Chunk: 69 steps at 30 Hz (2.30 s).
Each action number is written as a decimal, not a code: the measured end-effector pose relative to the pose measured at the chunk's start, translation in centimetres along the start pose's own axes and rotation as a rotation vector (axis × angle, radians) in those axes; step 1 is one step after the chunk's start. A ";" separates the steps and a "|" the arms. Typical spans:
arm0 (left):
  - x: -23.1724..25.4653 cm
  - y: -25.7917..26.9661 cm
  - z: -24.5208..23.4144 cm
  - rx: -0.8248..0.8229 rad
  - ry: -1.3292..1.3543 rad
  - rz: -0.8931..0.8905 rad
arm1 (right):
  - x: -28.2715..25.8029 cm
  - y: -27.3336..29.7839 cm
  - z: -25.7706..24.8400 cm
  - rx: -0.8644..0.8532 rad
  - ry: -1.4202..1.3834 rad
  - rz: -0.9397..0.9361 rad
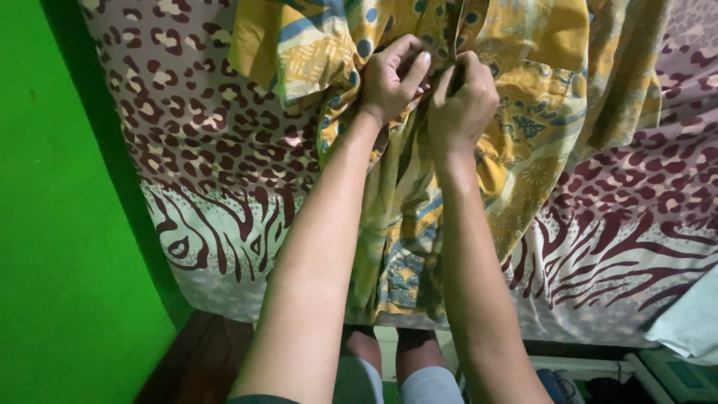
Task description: Put a button-down shirt onto a hanger and fasten the buttons.
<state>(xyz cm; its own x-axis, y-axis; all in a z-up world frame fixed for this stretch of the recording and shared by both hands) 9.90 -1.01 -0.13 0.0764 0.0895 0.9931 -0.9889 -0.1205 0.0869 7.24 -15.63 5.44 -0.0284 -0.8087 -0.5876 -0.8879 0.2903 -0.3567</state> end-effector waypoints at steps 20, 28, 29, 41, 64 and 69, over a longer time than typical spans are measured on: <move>-0.4 0.1 0.0 -0.015 0.022 0.000 | -1.5 0.3 -2.5 0.006 -0.286 -0.051; -1.2 0.3 -0.1 -0.006 0.090 -0.025 | 0.1 1.2 -1.5 -0.276 -0.584 0.179; -0.8 0.5 0.1 -0.006 0.090 -0.023 | 0.4 1.2 -1.6 -0.275 -0.584 0.177; 1.6 4.2 -2.0 0.241 -0.309 0.259 | -1.5 1.9 -3.3 -0.188 -0.422 0.028; 1.5 10.0 -3.4 0.198 -0.717 0.147 | 1.7 3.9 -6.5 -0.251 -0.284 0.218; 1.1 9.4 -3.5 0.185 -0.654 0.099 | -0.5 2.7 -8.4 -0.233 -0.175 0.114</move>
<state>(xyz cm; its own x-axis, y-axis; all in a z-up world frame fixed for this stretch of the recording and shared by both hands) 0.28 1.38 1.48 0.1057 -0.5389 0.8357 -0.9616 -0.2695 -0.0521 1.01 -18.69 10.85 -0.0726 -0.6716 -0.7374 -0.9655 0.2328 -0.1170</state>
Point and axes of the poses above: each hand's wrist, its own y-axis away from the middle knuckle, its own z-axis out of the palm, x = y × z, the point moved 10 cm from there along -y, towards the middle knuckle, and after that the axes turned 13 degrees about x, right-handed, at the moved point
